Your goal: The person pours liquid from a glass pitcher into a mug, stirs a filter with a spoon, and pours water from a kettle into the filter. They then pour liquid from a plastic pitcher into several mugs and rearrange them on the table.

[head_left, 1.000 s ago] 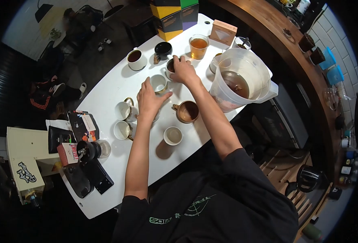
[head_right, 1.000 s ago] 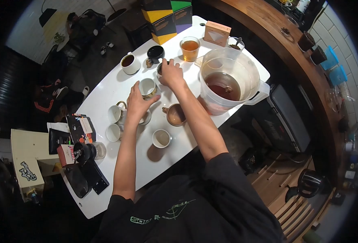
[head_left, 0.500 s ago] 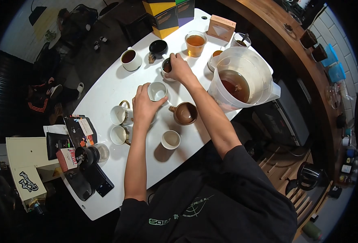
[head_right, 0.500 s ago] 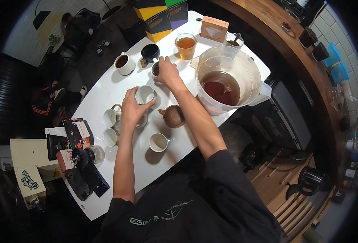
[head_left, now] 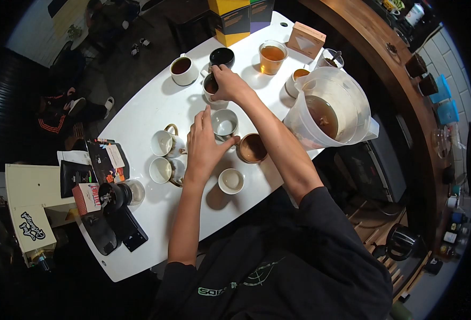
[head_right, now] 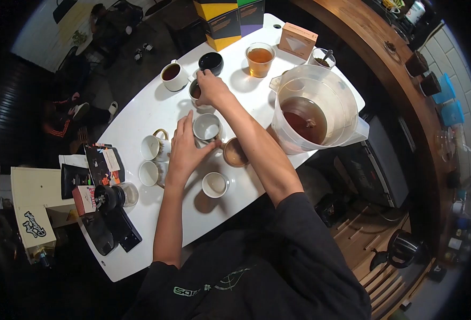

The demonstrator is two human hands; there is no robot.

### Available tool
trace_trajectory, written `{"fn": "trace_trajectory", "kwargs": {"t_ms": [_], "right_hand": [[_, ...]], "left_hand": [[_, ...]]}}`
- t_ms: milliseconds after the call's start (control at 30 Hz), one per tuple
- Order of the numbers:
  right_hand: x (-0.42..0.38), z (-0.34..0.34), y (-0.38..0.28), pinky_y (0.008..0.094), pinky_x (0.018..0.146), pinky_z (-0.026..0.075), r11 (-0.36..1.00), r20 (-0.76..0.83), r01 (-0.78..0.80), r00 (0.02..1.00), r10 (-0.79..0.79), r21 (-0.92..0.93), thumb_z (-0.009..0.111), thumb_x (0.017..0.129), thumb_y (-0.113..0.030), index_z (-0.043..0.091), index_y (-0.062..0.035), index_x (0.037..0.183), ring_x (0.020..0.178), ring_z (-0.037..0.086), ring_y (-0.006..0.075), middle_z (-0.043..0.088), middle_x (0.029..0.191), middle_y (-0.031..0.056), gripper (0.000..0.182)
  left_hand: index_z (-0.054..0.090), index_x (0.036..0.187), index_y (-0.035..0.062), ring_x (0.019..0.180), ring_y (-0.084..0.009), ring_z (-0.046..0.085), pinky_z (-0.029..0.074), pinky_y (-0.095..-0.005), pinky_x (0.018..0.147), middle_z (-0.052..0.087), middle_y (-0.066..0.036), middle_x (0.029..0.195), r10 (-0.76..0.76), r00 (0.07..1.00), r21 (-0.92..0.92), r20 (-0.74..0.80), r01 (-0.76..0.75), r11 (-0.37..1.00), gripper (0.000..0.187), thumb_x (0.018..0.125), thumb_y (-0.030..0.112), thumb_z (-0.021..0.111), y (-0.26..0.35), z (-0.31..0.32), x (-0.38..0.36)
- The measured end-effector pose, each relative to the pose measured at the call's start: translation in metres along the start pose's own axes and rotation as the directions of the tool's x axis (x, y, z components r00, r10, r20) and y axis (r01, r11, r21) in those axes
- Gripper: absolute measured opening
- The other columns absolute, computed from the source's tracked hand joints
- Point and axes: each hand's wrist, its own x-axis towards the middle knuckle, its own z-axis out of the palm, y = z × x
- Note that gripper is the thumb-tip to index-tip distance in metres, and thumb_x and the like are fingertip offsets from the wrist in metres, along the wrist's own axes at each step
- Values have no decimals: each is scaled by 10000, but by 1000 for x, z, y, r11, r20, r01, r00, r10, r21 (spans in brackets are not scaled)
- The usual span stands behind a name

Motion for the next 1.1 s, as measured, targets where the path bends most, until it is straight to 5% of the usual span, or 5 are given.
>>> {"fn": "trace_trajectory", "kwargs": {"t_ms": [300,467,767,1100], "right_hand": [[30,18,-37,432,938,524,984,127,169,979,-160,-60,872,557,-254,509,11,1239,1093,606,391,582,1168,229,818],[47,31,-49,426,950,522,979,205,197,962,-183,-50,867,559,-282,488,17,1263,1106,607,381,580,1187,226,853],[63,56,-69,429,989,517,964,284,263,928,-242,-38,914,576,-280,458,18,1267,1168,588,400,522,1295,239,880],[66,71,-81,416,1003,500,958,344,285,904,-256,-36,898,588,-281,434,30,1305,1155,580,392,549,1231,235,909]], "left_hand": [[452,1417,48,1252,-359,501,431,-459,1050,482,-169,1353,-23,974,-100,-224,0,995,720,809,216,801,28,-54,-63],[558,1273,15,1137,-333,573,496,-430,957,553,-167,1244,106,938,-107,-331,-149,983,529,802,114,776,21,-61,-95],[612,1211,41,1067,-313,594,517,-414,890,577,-139,1182,116,938,-147,-327,-172,974,481,777,126,801,16,-54,-115],[627,1195,52,1059,-303,584,522,-401,871,579,-123,1182,103,950,-170,-295,-158,973,472,759,102,802,16,-48,-115]]}}
